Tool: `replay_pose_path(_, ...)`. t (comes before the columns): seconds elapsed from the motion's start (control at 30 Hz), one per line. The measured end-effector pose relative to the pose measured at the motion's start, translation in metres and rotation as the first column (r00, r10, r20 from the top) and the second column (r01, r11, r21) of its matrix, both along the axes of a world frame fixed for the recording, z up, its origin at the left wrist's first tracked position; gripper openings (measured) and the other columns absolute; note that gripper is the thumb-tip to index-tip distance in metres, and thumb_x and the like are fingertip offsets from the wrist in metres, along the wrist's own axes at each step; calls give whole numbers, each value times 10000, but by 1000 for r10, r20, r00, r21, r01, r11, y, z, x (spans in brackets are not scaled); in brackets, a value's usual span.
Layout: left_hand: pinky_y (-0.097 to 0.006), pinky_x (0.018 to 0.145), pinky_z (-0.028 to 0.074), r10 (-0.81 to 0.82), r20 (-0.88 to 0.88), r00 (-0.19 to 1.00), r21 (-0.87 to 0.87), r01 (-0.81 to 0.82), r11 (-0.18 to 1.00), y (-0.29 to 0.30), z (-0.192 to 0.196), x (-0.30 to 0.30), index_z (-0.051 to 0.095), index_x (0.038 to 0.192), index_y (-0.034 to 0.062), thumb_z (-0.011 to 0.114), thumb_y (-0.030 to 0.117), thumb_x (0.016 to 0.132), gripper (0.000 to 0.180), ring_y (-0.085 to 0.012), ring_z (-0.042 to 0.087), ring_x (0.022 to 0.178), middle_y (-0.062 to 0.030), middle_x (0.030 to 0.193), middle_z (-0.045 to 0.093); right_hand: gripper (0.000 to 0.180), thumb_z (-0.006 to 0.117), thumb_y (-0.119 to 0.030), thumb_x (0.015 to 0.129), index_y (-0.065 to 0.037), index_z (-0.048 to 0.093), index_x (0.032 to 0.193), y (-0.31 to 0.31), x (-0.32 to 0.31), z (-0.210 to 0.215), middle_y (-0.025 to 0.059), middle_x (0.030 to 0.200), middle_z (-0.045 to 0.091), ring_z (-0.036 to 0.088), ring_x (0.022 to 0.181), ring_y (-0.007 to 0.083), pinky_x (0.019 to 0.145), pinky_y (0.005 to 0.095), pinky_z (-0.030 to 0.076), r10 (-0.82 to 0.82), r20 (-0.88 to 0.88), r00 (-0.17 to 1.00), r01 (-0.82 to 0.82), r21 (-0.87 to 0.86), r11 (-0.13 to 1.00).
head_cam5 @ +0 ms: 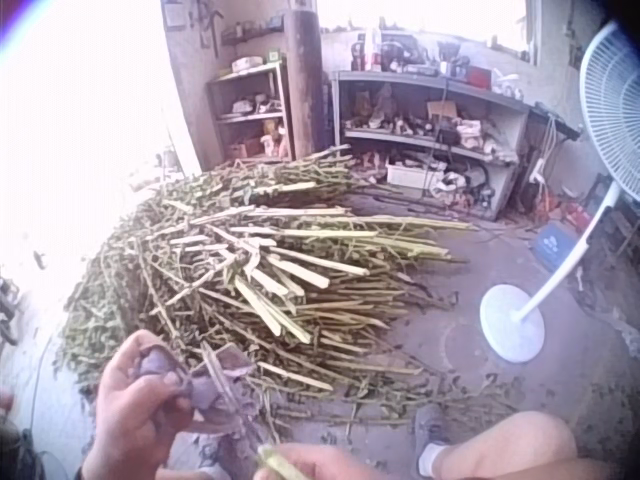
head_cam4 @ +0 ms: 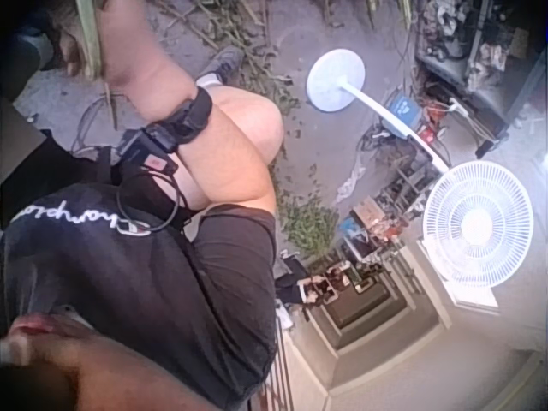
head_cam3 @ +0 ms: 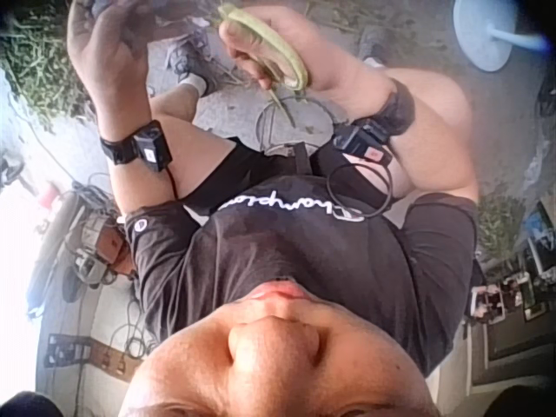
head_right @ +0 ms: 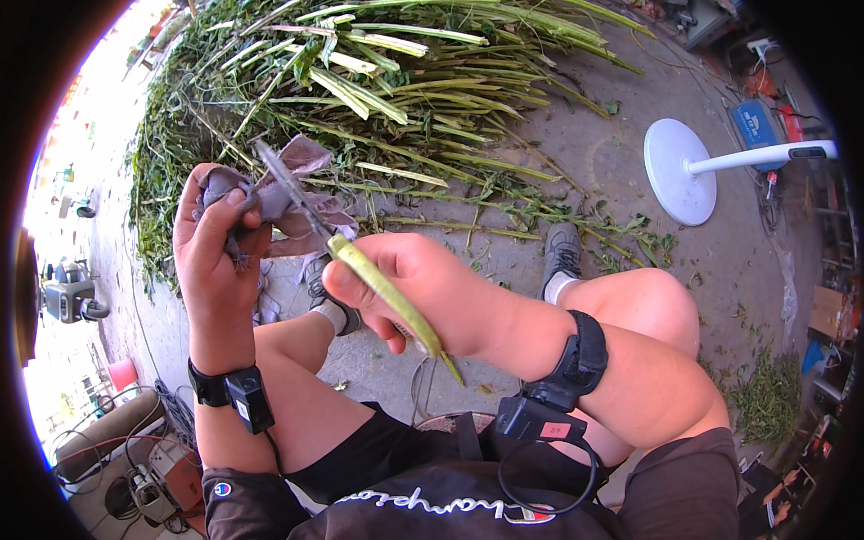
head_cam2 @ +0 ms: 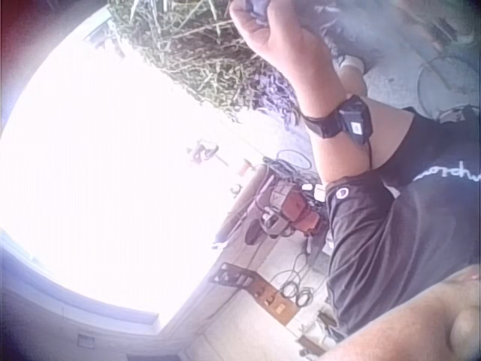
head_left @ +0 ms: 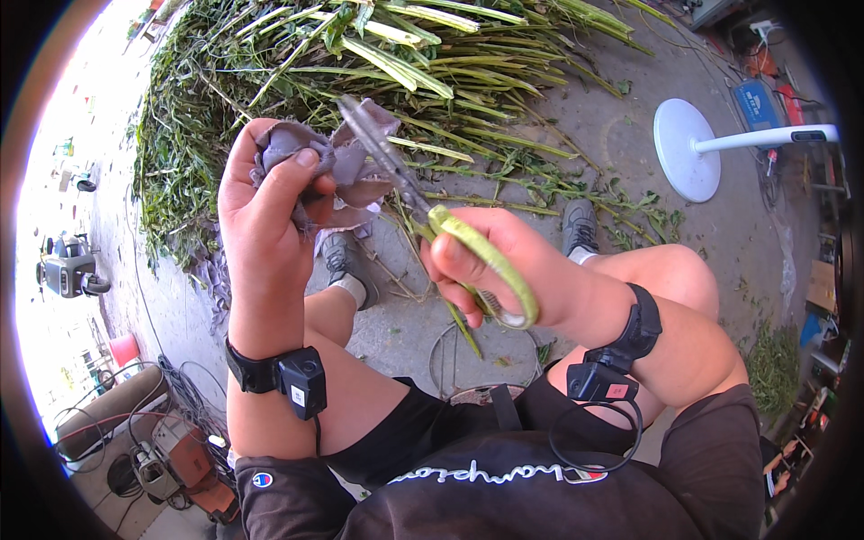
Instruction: The person sits on a low stool and uses green-handled scissors to cut a long strip of purple fabric into smaller pieces. They handle the fabric with both hands, folding and aligning it before cutting. The person also briefly ties their shoelaces during the process.
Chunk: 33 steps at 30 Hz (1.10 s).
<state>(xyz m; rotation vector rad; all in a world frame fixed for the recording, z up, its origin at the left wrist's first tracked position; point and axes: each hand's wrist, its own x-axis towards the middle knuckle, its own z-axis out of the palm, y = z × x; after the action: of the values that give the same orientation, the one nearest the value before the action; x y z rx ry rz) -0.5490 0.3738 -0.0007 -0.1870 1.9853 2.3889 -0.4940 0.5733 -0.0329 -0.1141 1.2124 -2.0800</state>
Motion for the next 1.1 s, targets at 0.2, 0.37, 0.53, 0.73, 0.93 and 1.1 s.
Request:
replay_pose_path(0.2,-178,500,466,-124,19,992,99,122,988,-11,-5,-2,542,1043,36,596,43,879,173,-74,603,656,-36,818,615,344,611,-385,940,-69,513,846,4,-3,0,-14,666,517,510,534,61,466,210,417,40,61,997,-39,-17,999)
replay_pose_path(0.37,-161,482,440,-265,120,957,-29,270,962,1,-2,0,558,1024,54,614,88,883,155,-52,613,664,-19,790,634,248,686,-190,856,-32,523,957,7,-17,-2,34,802,575,568,678,103,603,235,464,-231,-111,967,242,97,965)
replay_pose_path(0.53,-180,553,475,-363,187,913,2,369,929,22,-14,8,554,1044,38,618,100,901,169,-83,641,702,-33,849,650,239,691,-80,848,-10,506,983,11,-28,5,37,872,583,581,796,93,697,234,497,-380,-164,910,389,26,921)
replay_pose_path(0.73,-357,697,617,-444,259,858,68,443,894,28,-20,9,535,1153,8,569,186,948,274,-170,674,829,-84,941,637,234,663,-21,782,-29,522,969,22,-38,-11,23,858,561,544,729,95,636,232,464,-435,-263,861,472,94,877)
replay_pose_path(0.93,-178,528,366,-313,209,927,-303,365,880,9,-18,-1,657,980,20,584,112,937,125,-31,518,631,31,740,597,241,625,-46,760,-86,554,987,52,-54,-18,42,880,589,576,762,161,602,323,483,-623,29,782,623,-50,780)
replay_pose_path(1.1,-212,626,430,-367,101,925,-592,353,725,-8,-14,-7,635,954,-2,673,80,846,141,-51,525,699,17,771,591,249,626,-23,733,-66,549,967,75,-69,-22,48,854,571,561,773,153,617,314,470,-574,-5,819,573,-53,818)
